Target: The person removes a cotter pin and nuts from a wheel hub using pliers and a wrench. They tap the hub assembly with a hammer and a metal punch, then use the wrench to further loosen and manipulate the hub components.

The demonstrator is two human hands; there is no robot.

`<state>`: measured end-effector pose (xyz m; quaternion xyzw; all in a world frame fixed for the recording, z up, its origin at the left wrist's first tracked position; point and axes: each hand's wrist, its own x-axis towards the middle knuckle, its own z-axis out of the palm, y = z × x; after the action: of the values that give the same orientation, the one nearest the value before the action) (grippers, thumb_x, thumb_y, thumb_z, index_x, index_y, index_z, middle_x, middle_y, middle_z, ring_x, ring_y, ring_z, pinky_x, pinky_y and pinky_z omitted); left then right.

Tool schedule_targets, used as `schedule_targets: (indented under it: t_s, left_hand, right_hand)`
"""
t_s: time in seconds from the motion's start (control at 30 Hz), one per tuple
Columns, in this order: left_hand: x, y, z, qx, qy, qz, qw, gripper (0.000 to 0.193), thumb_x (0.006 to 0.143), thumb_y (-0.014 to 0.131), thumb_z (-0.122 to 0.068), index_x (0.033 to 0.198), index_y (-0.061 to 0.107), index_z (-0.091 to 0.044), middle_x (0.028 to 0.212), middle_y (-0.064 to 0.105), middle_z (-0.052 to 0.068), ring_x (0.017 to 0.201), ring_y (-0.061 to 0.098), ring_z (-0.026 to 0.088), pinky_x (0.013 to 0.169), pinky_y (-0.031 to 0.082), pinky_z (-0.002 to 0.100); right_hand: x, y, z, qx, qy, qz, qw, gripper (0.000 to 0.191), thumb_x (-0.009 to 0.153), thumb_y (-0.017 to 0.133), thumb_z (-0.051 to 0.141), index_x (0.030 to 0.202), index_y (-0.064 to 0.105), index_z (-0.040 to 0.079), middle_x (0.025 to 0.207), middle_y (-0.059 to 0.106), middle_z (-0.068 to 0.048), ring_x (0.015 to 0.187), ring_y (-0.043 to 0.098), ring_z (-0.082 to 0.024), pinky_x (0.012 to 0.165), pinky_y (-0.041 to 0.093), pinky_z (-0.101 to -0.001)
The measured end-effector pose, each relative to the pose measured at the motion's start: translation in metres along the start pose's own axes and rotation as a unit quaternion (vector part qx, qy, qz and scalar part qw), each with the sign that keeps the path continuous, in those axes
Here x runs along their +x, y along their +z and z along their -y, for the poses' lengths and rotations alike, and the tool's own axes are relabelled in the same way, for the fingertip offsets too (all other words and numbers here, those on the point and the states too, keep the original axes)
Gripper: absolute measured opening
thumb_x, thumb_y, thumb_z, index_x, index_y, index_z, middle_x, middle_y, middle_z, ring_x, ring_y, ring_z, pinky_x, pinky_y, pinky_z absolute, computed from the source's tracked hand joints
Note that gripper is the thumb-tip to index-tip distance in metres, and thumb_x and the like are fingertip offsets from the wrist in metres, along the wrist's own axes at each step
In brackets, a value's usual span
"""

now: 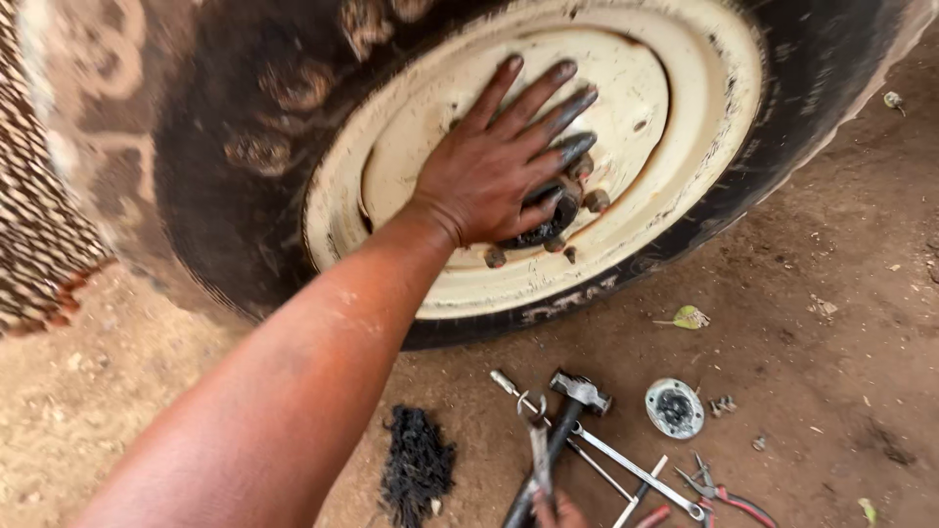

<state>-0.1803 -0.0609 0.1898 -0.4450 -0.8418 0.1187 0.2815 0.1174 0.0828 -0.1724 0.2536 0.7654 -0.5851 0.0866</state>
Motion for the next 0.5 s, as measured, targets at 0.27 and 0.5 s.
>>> schedule_targets:
  t_s: [0.27,0.5]
  left_hand:
    - [0.006,-0.003,0.001,-0.018,0.006,-0.044,0.999,0.06,0.102,0.039,-0.055,0.151,0.052,-0.023,0.17,0.023,0.004,0.158,0.006,0.026,0.127,-0.006,0.053]
    - [0.006,-0.014,0.003,-0.031,0.003,-0.042,0.999,0.064,0.102,0.037,-0.062,0.146,0.055,-0.019,0.171,0.029,0.004,0.16,0.01,0.026,0.129,-0.006,0.052]
  right_hand:
    - [0.043,-0.102,0.159,-0.12,-0.133,-0.025,0.984,0.045,0.098,0.058,0.047,0.109,0.074,0.006,0.082,0.075,-0.018,0.081,0.066,-0.032,0.075,0.055,-0.043]
    - [0.061,-0.157,0.249,-0.338,-0.245,-0.093,0.904,0.042,0.086,0.062,0.049,0.112,0.073,0.018,0.079,0.075,-0.015,0.074,0.073,-0.038,0.075,0.054,-0.0495]
